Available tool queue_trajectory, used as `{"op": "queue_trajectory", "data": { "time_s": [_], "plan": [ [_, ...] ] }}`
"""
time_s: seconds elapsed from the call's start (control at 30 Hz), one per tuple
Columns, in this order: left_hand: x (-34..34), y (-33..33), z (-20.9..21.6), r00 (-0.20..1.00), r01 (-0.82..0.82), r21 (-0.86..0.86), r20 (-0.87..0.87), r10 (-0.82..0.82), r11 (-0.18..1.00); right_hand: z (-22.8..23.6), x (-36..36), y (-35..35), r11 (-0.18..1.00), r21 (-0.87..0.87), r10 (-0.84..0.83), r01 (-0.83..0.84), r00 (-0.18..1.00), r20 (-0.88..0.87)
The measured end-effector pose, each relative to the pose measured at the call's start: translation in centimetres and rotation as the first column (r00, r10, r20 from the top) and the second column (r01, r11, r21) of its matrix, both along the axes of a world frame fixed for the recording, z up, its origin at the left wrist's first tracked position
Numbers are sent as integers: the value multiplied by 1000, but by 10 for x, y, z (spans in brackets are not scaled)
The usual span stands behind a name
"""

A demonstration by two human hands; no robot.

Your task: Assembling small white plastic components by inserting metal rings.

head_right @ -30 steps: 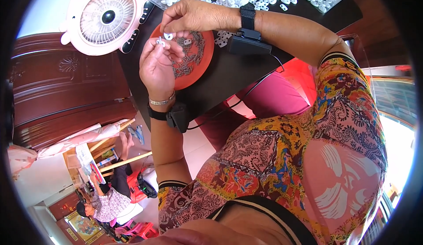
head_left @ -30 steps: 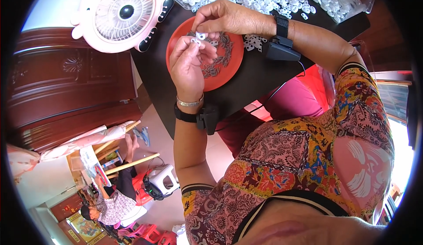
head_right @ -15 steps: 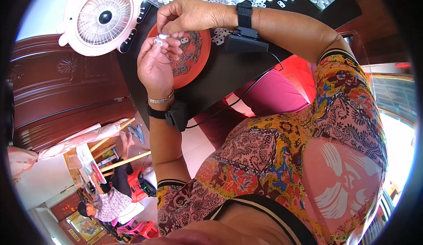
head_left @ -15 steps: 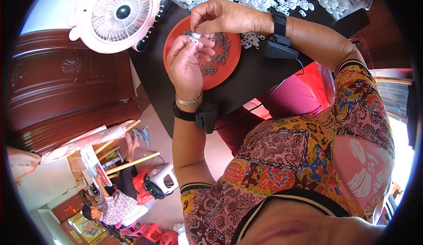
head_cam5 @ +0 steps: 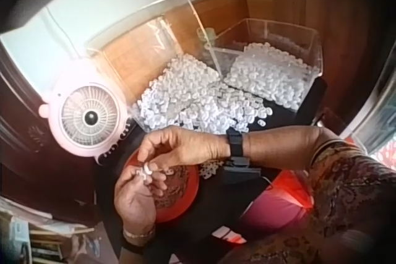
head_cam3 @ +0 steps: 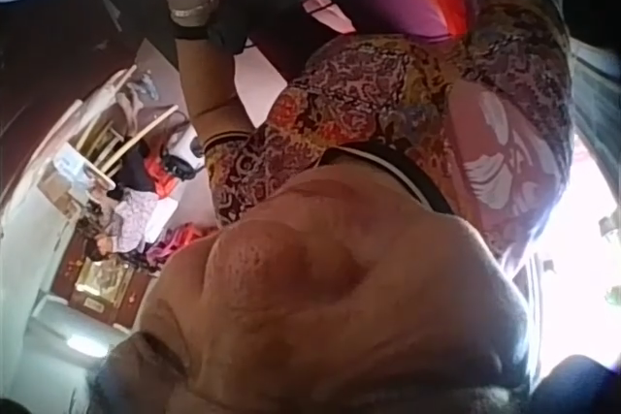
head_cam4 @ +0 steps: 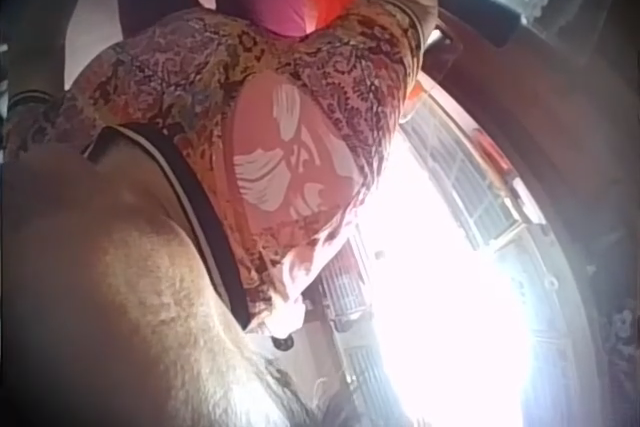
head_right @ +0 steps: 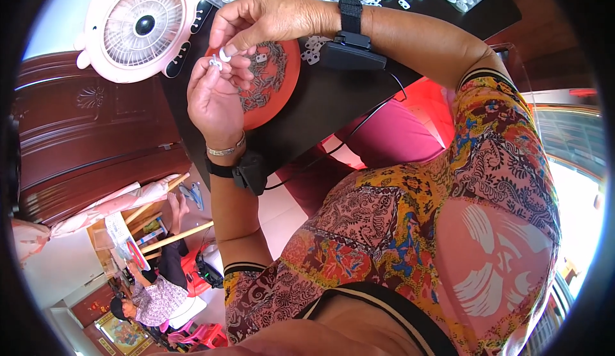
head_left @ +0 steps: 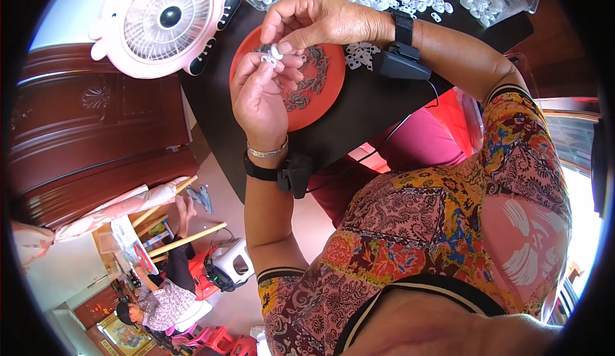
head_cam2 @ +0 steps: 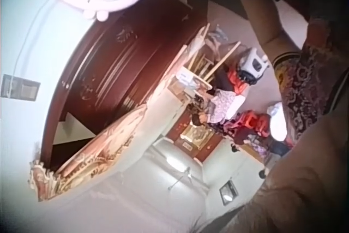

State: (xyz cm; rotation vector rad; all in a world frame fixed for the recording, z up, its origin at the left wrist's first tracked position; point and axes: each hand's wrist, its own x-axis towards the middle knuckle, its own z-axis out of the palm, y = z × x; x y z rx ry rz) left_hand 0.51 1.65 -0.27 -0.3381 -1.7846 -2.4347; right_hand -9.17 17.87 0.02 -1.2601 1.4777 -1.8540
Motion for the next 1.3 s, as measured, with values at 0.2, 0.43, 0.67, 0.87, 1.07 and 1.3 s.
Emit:
{"op": "queue_trajectory", "data": {
  "time_s": [0.2,0.43,0.67,0.87,1.07,1.3],
  "plan": [
    [0,-3,-1,1000,-23,11,14,22,1000,0,1,2,996,80,-26,28,999,-23],
    [1,2,1,995,-97,-25,33,97,995,1,1,1,976,142,-156,162,986,-54],
    [1,-5,-9,967,-199,-180,123,222,963,-10,-5,-3,940,214,-319,267,911,263],
    [1,-2,-10,958,-222,-220,132,254,950,-9,-3,-3,946,215,-297,244,917,266],
    [-1,-2,-11,955,-216,-229,153,254,949,-9,0,-6,944,213,-296,251,929,220],
    [-2,0,-12,949,-232,-233,157,272,944,-8,3,-5,936,190,-321,296,940,119]
  ]
}}
